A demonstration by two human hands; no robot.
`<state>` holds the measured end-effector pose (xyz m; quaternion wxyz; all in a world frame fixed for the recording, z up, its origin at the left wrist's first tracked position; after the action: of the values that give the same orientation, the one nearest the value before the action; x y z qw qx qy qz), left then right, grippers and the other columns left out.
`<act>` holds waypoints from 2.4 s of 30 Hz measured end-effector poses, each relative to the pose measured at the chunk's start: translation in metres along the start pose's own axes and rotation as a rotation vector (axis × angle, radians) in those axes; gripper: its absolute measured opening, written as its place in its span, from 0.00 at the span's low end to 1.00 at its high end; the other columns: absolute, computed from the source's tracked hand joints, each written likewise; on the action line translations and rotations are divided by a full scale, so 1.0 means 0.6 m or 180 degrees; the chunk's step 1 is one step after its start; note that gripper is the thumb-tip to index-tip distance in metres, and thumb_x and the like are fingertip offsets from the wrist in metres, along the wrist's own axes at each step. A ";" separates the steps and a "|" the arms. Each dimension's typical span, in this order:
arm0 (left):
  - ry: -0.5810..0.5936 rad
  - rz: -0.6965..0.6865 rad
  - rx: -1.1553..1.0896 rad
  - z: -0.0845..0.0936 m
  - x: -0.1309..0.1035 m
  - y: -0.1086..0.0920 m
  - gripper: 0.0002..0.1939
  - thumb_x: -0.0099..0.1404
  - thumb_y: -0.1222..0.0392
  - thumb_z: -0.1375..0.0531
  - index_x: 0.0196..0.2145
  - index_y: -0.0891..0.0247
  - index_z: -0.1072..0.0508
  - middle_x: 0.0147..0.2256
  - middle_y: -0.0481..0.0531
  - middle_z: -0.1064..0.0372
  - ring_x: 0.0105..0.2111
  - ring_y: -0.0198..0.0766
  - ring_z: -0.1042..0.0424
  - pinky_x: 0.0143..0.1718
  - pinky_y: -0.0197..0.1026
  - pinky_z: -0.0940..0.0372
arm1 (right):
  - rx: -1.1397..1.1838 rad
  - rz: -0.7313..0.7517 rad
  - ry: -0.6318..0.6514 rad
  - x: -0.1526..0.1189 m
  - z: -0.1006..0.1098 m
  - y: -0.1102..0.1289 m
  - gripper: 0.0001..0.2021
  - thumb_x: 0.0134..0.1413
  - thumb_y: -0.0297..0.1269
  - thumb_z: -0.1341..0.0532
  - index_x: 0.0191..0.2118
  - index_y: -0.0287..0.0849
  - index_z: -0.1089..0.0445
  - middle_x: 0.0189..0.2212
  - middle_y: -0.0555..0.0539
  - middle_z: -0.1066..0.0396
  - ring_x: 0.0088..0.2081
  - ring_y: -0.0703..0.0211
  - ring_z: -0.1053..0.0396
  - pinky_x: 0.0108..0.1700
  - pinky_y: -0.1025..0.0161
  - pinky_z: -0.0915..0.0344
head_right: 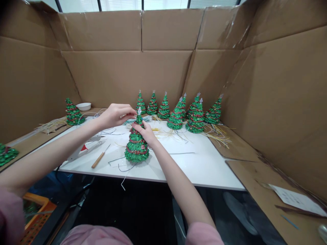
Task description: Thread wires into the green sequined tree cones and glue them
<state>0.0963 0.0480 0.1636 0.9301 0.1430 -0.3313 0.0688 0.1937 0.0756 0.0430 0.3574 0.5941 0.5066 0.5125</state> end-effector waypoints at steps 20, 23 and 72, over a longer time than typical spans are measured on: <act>0.0620 -0.0120 0.0759 -0.008 0.005 -0.022 0.12 0.71 0.60 0.49 0.39 0.64 0.25 0.31 0.52 0.26 0.29 0.35 0.28 0.28 0.37 0.38 | -0.0178 0.0163 0.0033 0.005 0.004 -0.003 0.18 0.43 0.50 0.30 0.36 0.44 0.30 0.29 0.53 0.27 0.32 0.60 0.30 0.39 0.61 0.34; 0.0645 0.0034 0.0562 -0.011 0.007 -0.019 0.10 0.71 0.58 0.46 0.38 0.64 0.27 0.33 0.53 0.26 0.30 0.35 0.28 0.30 0.37 0.38 | -0.0173 0.0152 0.0060 0.006 0.002 -0.003 0.19 0.43 0.51 0.31 0.36 0.44 0.30 0.29 0.52 0.26 0.32 0.59 0.29 0.39 0.60 0.34; 0.0269 0.1199 -0.2827 -0.066 -0.004 0.037 0.05 0.61 0.60 0.37 0.29 0.63 0.27 0.44 0.58 0.27 0.50 0.45 0.29 0.51 0.51 0.33 | 0.0357 -0.0419 0.1198 -0.013 -0.031 -0.008 0.16 0.46 0.51 0.34 0.34 0.43 0.31 0.27 0.49 0.26 0.29 0.55 0.26 0.35 0.57 0.28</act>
<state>0.1133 0.0817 0.1377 0.8852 -0.3333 -0.3107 0.0937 0.1747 0.0671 0.0405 0.2555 0.4724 0.6298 0.5611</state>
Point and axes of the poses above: each hand's wrist, its own x-axis towards the middle knuckle, its own z-axis out of the back of the hand, y = z × x, the point moved 8 cm from there along x, towards the middle knuckle
